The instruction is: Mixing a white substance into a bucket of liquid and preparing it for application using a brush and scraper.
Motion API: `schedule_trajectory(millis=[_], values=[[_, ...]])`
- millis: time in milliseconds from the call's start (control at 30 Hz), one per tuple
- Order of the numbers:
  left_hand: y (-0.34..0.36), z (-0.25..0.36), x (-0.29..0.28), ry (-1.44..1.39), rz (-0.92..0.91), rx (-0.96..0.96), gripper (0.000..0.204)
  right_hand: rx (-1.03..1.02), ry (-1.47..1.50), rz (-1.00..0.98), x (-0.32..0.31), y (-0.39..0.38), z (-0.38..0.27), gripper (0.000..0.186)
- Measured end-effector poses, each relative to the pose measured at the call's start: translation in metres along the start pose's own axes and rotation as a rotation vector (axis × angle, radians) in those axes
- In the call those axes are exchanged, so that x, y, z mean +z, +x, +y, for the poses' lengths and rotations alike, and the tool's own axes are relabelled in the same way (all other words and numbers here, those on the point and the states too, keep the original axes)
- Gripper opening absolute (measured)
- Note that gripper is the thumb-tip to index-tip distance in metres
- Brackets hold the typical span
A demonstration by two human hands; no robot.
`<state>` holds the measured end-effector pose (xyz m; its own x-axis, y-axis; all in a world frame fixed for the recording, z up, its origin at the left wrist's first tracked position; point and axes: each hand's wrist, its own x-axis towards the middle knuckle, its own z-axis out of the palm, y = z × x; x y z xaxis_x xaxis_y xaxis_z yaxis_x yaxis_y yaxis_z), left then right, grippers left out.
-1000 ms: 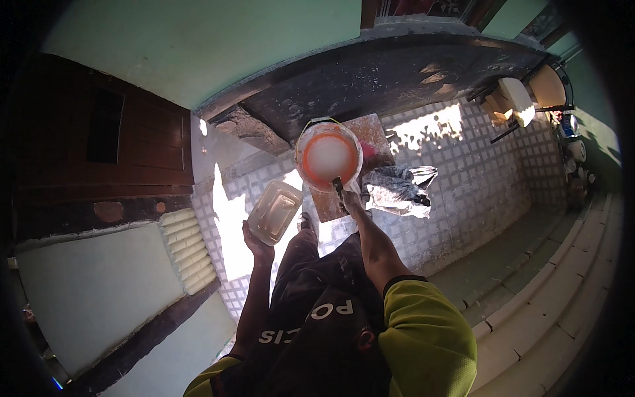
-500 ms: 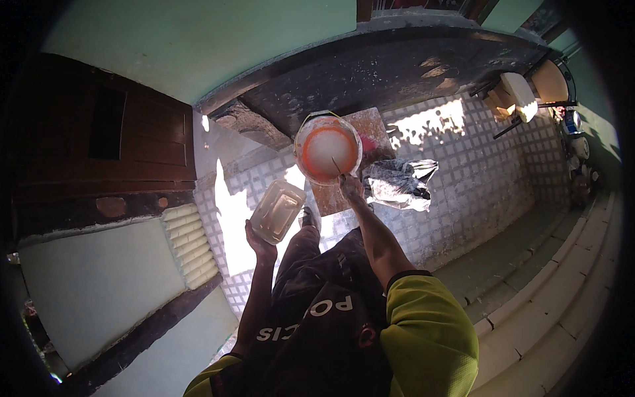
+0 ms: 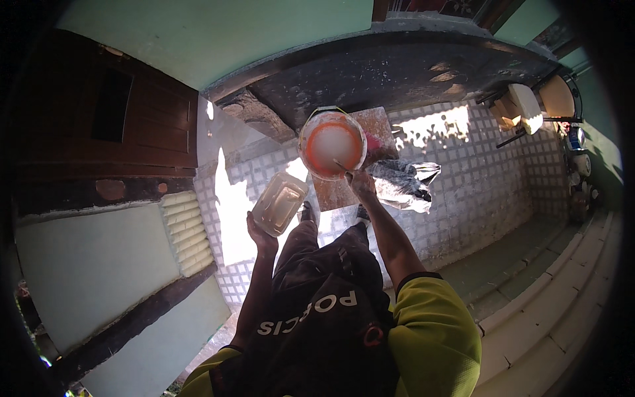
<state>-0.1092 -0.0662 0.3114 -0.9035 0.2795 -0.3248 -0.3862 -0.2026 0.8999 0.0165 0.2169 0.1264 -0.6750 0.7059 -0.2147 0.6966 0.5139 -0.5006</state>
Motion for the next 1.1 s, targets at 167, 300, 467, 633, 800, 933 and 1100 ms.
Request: schedule_trajectory(millis=[167,300,467,633,800,933,1100], values=[[0.002,-0.005,0.006,-0.069,-0.003,-0.021,0.05,-0.12,-0.021,-0.275,-0.021,-0.012,0.009,0.026],[0.004,0.0,0.003,-0.102,-0.009,-0.075,0.049,-0.004,-0.218,-0.204,-0.04,-0.012,-0.009,0.035],[0.006,0.001,0.007,-0.122,0.047,-0.103,0.048,0.104,-0.25,-0.134,-0.04,-0.016,-0.002,0.05],[0.006,-0.004,0.002,-0.122,0.017,-0.059,0.048,0.429,-0.017,0.188,-0.044,-0.028,0.008,0.042],[0.004,-0.008,0.003,-0.111,-0.004,-0.014,0.051,-0.14,-0.095,0.365,-0.038,-0.041,0.013,0.021],[0.007,-0.011,0.008,-0.052,-0.013,0.022,0.053,-0.406,-0.182,0.473,-0.038,-0.044,0.024,0.013],[0.009,-0.011,0.007,0.024,0.01,0.014,0.053,-0.232,-0.279,0.146,-0.031,-0.04,0.019,0.021]])
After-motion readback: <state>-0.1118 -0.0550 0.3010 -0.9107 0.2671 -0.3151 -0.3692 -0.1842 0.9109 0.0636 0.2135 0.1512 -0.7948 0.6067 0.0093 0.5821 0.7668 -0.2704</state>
